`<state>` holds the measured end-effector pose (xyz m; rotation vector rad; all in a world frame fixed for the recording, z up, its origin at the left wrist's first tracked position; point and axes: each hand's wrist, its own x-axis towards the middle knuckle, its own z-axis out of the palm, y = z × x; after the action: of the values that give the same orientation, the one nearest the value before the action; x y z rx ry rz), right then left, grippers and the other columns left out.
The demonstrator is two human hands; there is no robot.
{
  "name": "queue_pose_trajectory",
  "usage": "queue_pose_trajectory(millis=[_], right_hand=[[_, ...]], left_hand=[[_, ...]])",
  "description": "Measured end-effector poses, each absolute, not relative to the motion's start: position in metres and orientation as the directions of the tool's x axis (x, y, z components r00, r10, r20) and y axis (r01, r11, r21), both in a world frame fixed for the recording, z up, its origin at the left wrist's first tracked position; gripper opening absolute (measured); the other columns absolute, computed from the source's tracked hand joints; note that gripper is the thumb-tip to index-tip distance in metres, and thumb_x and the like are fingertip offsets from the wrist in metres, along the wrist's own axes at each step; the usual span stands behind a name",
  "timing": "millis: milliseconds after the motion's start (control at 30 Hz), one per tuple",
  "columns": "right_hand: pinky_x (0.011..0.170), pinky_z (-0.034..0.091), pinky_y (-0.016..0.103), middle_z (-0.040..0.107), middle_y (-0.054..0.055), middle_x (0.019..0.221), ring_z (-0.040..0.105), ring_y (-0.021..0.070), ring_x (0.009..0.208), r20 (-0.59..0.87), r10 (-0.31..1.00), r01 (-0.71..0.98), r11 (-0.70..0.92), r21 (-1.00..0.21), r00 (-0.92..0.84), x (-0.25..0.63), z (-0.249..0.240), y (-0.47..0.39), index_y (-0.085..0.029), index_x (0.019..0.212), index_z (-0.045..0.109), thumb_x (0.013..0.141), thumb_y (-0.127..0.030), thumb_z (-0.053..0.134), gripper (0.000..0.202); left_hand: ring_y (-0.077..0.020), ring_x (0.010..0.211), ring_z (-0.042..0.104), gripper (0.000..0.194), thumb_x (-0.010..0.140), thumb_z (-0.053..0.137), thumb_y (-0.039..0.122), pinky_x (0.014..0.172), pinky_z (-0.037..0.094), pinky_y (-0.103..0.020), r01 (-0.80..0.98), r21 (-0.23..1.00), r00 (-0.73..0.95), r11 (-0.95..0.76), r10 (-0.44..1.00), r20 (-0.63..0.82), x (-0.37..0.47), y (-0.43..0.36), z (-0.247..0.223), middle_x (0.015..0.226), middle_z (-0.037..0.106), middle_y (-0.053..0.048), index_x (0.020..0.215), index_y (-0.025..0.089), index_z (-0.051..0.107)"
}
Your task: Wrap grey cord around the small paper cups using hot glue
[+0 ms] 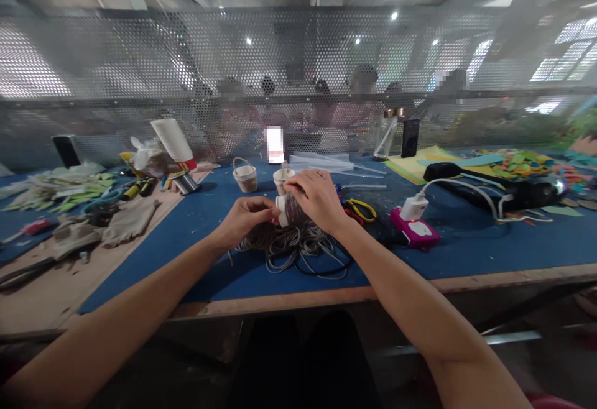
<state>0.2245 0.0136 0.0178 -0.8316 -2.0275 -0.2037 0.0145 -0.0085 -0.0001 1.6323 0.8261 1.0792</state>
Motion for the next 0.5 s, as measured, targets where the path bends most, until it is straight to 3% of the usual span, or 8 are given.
queue_pose_trajectory(millis=[200,367,500], right_hand=[[0.093,0.043,0.038,0.073,0.003,0.1,0.065,0.0198,0.101,0.788,0.553,0.546,0.762,-0.347,-0.272,0.227,0.023,0.011,-0.025,0.108,0.065,0.104,-0.034,0.04,0.026],[0.096,0.047,0.038,0.069,0.008,0.112,0.062,0.0218,0.108,0.772,0.605,0.502,0.737,-0.452,-0.194,0.229,0.021,0.017,-0.023,0.111,0.065,0.101,-0.044,0.044,0.031],[0.097,0.049,0.04,0.067,0.01,0.121,0.065,0.0222,0.108,0.657,0.727,0.443,0.664,-0.602,-0.197,0.231,0.016,0.023,-0.022,0.121,0.062,0.097,-0.051,0.049,0.039]], left_hand=[[-0.0129,0.065,0.059,0.02,0.075,0.078,0.036,0.067,0.045,-0.026,-0.005,0.961,0.305,-0.278,0.914,0.266,0.015,-0.007,0.001,0.069,0.069,-0.003,0.074,0.016,0.074],[-0.0114,0.064,0.058,0.021,0.074,0.079,0.035,0.064,0.045,-0.024,-0.101,0.967,0.242,-0.234,0.937,0.252,0.013,-0.005,0.003,0.07,0.068,-0.003,0.076,0.015,0.075],[-0.0106,0.066,0.059,0.02,0.073,0.081,0.032,0.067,0.047,-0.023,-0.224,0.957,0.201,-0.186,0.952,0.232,0.01,-0.001,0.003,0.07,0.067,-0.003,0.077,0.014,0.074]])
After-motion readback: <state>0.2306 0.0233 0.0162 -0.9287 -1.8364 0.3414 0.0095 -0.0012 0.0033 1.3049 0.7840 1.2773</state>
